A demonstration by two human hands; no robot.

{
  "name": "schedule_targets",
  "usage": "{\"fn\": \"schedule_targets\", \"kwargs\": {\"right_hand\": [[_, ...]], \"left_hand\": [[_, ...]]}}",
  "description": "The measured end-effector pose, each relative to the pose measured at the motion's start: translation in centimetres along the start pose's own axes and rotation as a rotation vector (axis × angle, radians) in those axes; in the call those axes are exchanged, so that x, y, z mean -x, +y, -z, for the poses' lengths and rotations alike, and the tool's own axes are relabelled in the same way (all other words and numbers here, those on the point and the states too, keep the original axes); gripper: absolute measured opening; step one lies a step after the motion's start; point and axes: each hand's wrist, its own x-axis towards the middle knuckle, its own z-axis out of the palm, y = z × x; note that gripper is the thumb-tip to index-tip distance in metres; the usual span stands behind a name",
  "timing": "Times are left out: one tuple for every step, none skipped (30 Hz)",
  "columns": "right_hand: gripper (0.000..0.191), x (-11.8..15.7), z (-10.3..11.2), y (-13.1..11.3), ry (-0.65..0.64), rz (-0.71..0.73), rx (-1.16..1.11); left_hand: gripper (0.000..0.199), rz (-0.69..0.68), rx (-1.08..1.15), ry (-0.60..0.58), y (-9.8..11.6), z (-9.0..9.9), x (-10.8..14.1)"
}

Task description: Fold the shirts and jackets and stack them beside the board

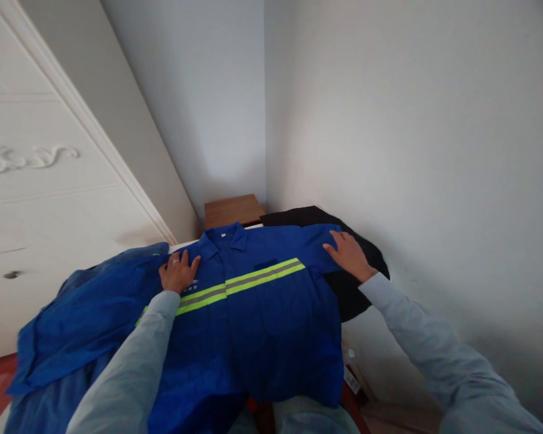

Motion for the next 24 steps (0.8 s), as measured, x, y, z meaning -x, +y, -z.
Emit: {"fn": "schedule_targets", "kwargs": {"right_hand": [[0.066,0.0,0.5,1.4,-0.017,-0.148,0.015],[0.069,-0.1,0.9,2.7,-0.067,-0.263,0.002],[0.071,-0.1,1.2,4.0,-0.133,-0.341,-0.044],[0.071,-0.1,1.3,5.0,-0.200,-0.388,-0.119],[0.071,0.0,1.4,5.9,-0.256,-0.419,-0.209],[0.070,0.0,1.5,6.5,-0.302,-0.441,-0.297],[0.069,0.1,1.5,6.9,-0.335,-0.460,-0.371],[0.067,0.0,1.5,7.2,-0.357,-0.473,-0.426],[0.063,-0.1,1.5,7.4,-0.370,-0.481,-0.466],[0.058,-0.2,1.5,7.4,-0.368,-0.482,-0.490],[0.051,-0.5,1.5,7.5,-0.351,-0.474,-0.503],[0.045,-0.7,1.6,7.5,-0.324,-0.463,-0.509],[0.040,-1.0,1.6,7.4,-0.297,-0.453,-0.507],[0.037,-1.3,1.7,7.4,-0.277,-0.447,-0.500],[0.034,-1.6,1.7,7.4,-0.264,-0.446,-0.491],[0.032,-1.8,1.6,7.3,-0.258,-0.448,-0.483],[0.029,-2.0,1.6,7.3,-0.254,-0.447,-0.477],[0.026,-2.2,1.5,7.2,-0.246,-0.445,-0.471],[0.024,-2.3,1.4,7.2,-0.236,-0.440,-0.465],[0.022,-2.3,1.3,7.1,-0.223,-0.433,-0.459],[0.021,-2.3,1.3,7.0,-0.206,-0.425,-0.452],[0.020,-2.1,1.3,6.9,-0.187,-0.420,-0.445],[0.020,-1.9,1.3,6.9,-0.167,-0.419,-0.435],[0.021,-1.5,1.4,6.8,-0.147,-0.419,-0.423]], "left_hand": [[0.068,0.003,0.005,-0.003,0.0,0.0,0.0],[0.069,0.005,0.008,-0.006,0.0,0.0,0.0],[0.069,0.006,0.011,-0.010,0.0,0.0,-0.1],[0.070,0.005,0.014,-0.012,0.0,0.0,-0.1],[0.070,0.001,0.016,-0.012,0.0,0.0,-0.1],[0.070,-0.003,0.017,-0.012,0.0,0.0,-0.1],[0.070,-0.005,0.018,-0.010,-0.1,0.0,-0.1],[0.069,-0.005,0.019,-0.009,-0.1,0.0,-0.1],[0.069,-0.004,0.018,-0.007,-0.1,0.0,-0.1],[0.068,-0.003,0.017,-0.006,-0.1,0.1,-0.1],[0.068,-0.003,0.016,-0.006,-0.1,0.1,0.0],[0.068,-0.003,0.015,-0.004,0.0,0.1,0.0],[0.068,-0.004,0.014,-0.001,0.0,0.2,0.0],[0.067,-0.003,0.014,0.000,0.0,0.2,0.1],[0.067,-0.003,0.016,0.000,0.0,0.2,0.1],[0.067,0.000,0.017,-0.001,0.0,0.3,0.1],[0.067,0.003,0.019,-0.003,0.0,0.3,0.1],[0.067,0.006,0.020,-0.004,0.0,0.2,0.1],[0.067,0.008,0.022,-0.004,0.0,0.2,0.1],[0.068,0.008,0.023,-0.002,0.0,0.2,0.0],[0.068,0.006,0.025,0.000,0.0,0.2,0.0],[0.069,0.004,0.028,0.000,0.0,0.2,0.0],[0.069,0.003,0.030,-0.002,0.0,0.2,0.0],[0.069,0.003,0.032,-0.004,0.0,0.2,0.0]]}}
